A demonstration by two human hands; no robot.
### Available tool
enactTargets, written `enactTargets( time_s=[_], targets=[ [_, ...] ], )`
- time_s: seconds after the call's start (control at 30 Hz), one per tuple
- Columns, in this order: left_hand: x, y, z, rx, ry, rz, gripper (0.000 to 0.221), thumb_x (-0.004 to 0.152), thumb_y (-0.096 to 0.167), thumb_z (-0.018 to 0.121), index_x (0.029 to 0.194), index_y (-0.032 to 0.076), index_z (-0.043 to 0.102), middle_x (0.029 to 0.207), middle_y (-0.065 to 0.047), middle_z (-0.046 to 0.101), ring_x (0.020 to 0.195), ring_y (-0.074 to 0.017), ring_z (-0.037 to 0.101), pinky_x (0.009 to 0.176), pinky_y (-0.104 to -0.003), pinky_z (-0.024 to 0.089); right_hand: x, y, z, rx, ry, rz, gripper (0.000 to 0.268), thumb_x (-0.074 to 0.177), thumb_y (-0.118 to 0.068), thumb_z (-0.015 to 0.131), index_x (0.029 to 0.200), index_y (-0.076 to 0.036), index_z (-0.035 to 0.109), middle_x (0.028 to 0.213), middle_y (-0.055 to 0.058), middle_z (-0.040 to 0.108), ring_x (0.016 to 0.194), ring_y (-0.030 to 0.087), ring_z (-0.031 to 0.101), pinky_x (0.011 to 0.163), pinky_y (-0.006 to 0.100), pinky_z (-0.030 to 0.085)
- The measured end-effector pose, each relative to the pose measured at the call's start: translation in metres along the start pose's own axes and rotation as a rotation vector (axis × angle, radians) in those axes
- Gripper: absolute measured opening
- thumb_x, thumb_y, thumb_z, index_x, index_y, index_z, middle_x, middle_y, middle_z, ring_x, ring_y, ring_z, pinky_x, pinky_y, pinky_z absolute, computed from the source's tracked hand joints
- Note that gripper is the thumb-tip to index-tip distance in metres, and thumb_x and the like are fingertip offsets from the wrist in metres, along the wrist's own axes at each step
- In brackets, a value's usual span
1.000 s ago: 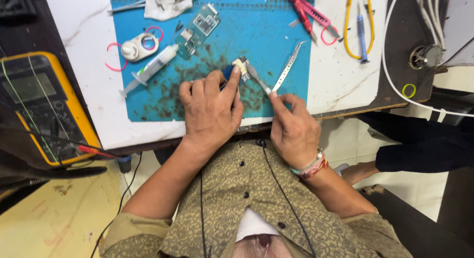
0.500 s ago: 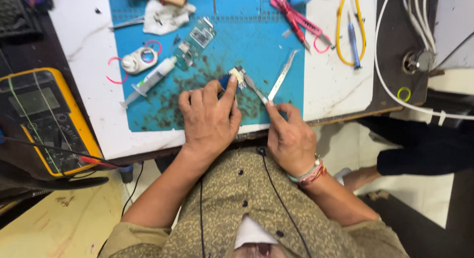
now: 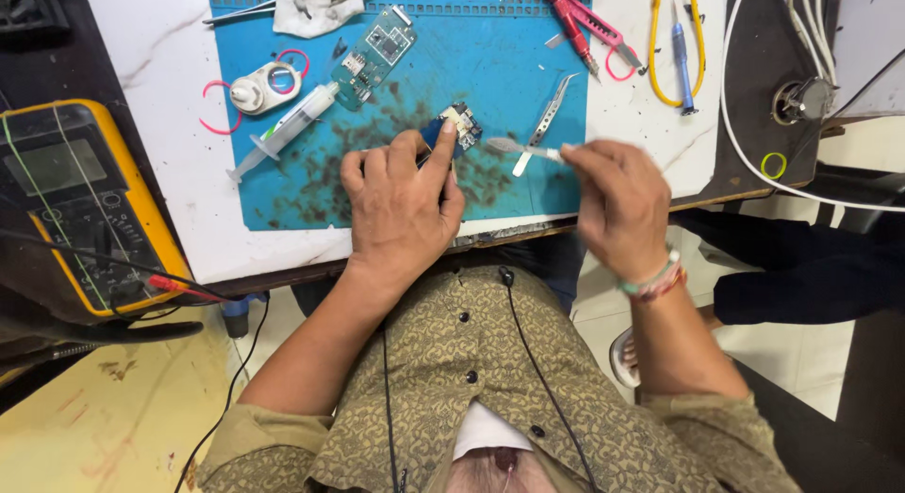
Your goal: The person uses tweezers and a soldering iron to clean and repair components on a mobile phone circuit board, wiping the board with a cloth and applying heat to specific points.
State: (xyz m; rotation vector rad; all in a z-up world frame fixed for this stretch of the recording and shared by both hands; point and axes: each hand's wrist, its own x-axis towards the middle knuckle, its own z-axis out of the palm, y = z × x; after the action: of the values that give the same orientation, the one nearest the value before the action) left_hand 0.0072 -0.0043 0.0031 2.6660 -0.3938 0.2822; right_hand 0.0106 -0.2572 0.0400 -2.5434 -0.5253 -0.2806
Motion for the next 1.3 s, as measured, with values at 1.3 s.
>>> enactTargets(
  time_s=[1.3],
  targets=[
    [0.001, -0.001, 0.000, 0.044, -0.005, 0.030, 0.045, 0.095, 0.027, 0.068, 0.138, 0.014, 0.069, 0.117, -0.008, 0.057, 0.103, -0.0274, 0.054, 0.102, -0.047, 0.034, -0.015, -0.057, 0.030, -0.020, -0.066, 0.154, 0.032, 0.096, -0.005, 0.072, 0.128, -0.009, 0.070, 0.110, 0.012, 0.070, 0.073, 0.027, 0.070, 0.062, 0.037, 0.055]
  ],
)
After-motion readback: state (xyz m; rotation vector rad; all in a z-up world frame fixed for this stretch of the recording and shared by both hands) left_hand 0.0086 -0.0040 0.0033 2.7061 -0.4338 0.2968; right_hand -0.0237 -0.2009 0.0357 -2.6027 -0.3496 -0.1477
